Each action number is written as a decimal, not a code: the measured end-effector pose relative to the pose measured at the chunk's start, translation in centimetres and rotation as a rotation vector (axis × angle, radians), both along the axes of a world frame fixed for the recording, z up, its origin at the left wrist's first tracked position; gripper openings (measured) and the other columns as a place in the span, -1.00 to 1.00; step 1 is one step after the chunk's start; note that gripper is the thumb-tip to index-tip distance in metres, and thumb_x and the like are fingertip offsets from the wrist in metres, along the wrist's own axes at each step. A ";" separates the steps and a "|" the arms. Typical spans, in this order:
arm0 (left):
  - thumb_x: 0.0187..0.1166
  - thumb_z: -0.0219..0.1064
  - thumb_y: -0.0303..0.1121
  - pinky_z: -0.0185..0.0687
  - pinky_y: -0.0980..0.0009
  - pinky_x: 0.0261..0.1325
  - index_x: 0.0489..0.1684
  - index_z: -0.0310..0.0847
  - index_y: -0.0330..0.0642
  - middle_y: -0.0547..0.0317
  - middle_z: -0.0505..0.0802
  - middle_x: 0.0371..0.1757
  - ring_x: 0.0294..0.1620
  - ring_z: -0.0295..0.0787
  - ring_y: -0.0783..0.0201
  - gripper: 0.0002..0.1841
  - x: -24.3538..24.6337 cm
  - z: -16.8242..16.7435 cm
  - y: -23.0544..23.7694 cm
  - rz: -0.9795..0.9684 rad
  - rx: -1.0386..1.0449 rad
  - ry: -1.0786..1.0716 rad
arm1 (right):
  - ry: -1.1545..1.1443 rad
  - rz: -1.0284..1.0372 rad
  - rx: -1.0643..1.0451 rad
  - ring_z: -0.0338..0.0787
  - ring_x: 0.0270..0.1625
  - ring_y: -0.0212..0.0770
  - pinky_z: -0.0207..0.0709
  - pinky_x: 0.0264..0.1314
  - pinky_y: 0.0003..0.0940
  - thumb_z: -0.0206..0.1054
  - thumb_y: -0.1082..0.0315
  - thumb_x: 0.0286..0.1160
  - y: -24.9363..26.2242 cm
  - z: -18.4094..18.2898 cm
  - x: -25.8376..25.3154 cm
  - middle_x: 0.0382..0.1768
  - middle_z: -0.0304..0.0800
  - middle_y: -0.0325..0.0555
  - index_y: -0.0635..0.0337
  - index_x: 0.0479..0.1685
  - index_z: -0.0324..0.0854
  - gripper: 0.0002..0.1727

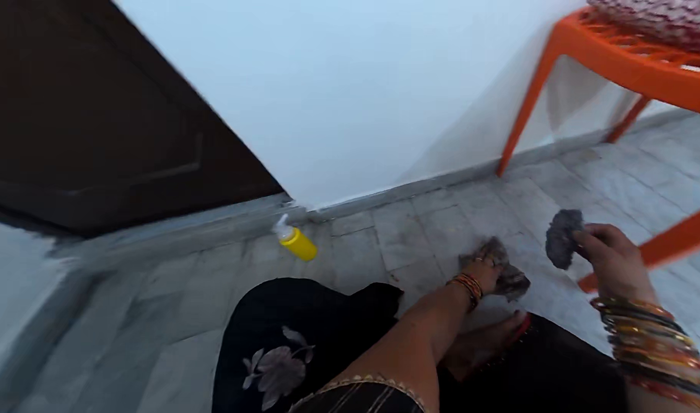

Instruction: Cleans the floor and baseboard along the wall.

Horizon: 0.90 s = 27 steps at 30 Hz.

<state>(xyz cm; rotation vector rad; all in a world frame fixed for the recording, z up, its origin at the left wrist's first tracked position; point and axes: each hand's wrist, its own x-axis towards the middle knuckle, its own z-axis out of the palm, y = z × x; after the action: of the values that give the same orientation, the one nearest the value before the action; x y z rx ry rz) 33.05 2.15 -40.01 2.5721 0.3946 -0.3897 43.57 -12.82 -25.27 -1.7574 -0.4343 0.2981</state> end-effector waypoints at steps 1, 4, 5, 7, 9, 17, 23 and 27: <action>0.72 0.25 -0.30 0.04 -0.24 0.83 0.78 0.34 -0.06 -0.28 0.12 0.90 0.92 -0.08 -0.28 -0.41 -0.8 0.2 1.0 0.065 -0.004 -0.005 | -0.007 0.007 -0.002 0.62 -0.12 -0.27 0.57 0.04 -0.21 0.32 0.44 0.60 0.1 0.0 -0.2 -0.15 0.62 -0.04 0.33 0.01 0.56 -0.84; 0.72 0.24 -0.33 0.23 -0.18 0.77 0.64 0.51 -0.18 -0.31 0.40 0.77 0.82 0.22 -0.26 -0.51 -5.3 0.3 5.5 0.404 0.046 -0.160 | -0.017 0.016 -0.040 0.59 -0.17 -0.35 0.53 -0.04 -0.31 0.32 0.44 0.59 -0.3 0.0 -0.8 -0.20 0.60 -0.13 0.29 -0.03 0.55 -0.87; 0.72 0.24 -0.33 0.28 -0.18 0.74 0.63 0.51 -0.23 -0.35 0.42 0.74 0.78 0.28 -0.28 -0.51 -7.1 0.7 7.6 0.521 0.097 -0.188 | -0.021 0.017 -0.059 0.58 -0.19 -0.36 0.53 -0.06 -0.33 0.32 0.43 0.60 -0.4 0.1 -1.0 -0.21 0.59 -0.14 0.29 -0.03 0.55 -0.87; 0.74 0.21 -0.31 0.25 -0.18 0.76 0.72 0.39 -0.21 -0.43 0.29 0.80 0.81 0.21 -0.33 -0.46 -10.8 1.7 12.5 0.751 0.167 -0.154 | -0.025 0.029 -0.085 0.58 -0.20 -0.34 0.54 -0.04 -0.29 0.31 0.43 0.63 -0.4 0.0 -1.1 -0.19 0.58 -0.11 0.31 0.02 0.54 -0.84; 0.76 0.21 -0.26 0.28 -0.23 0.72 0.74 0.37 -0.18 -0.49 0.23 0.80 0.79 0.20 -0.40 -0.45 -14.2 2.4 17.0 1.009 0.206 -0.126 | -0.042 0.048 -0.097 0.59 -0.22 -0.32 0.55 -0.05 -0.26 0.30 0.43 0.64 0.0 -0.2 -1.2 -0.20 0.58 -0.08 0.34 0.04 0.54 -0.84; 0.76 0.19 -0.22 0.07 -0.27 0.79 0.80 0.28 -0.06 -0.46 0.06 0.87 0.89 -0.11 -0.40 -0.41 -19.5 3.1 25.2 1.409 0.224 0.032 | -0.118 0.125 -0.188 0.59 -0.28 -0.36 0.57 -0.12 -0.33 0.28 0.46 0.59 0.1 -1.9 -0.7 -0.26 0.58 -0.12 0.36 0.00 0.52 -0.84; 0.58 0.13 0.38 -0.35 -0.33 0.85 0.80 0.15 -0.34 -0.51 0.22 0.80 0.89 -0.07 -0.37 0.01 -21.2 0.4 27.1 1.603 0.237 0.008 | -0.115 0.121 -0.211 0.64 -0.35 -0.44 0.60 -0.23 -0.44 0.31 0.43 0.52 -0.2 -2.7 -0.1 -0.32 0.61 -0.22 0.28 -0.05 0.54 -0.85; 0.32 0.17 0.62 -0.45 -0.25 0.89 0.87 -0.15 -0.44 -0.56 -0.03 0.86 0.92 -0.28 -0.39 0.36 -21.1 -1.3 28.4 1.604 0.237 0.038 | -0.121 0.154 -0.206 0.68 -0.33 -0.48 0.65 -0.20 -0.48 0.32 0.36 0.41 -0.2 -3.0 0.3 -0.33 0.63 -0.30 0.19 -0.09 0.54 -0.83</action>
<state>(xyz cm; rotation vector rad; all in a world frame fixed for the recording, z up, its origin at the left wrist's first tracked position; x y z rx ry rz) 11.94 30.56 -41.33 1.6217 2.2609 0.2311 43.90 -13.05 -28.28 -1.9540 -0.6470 0.3569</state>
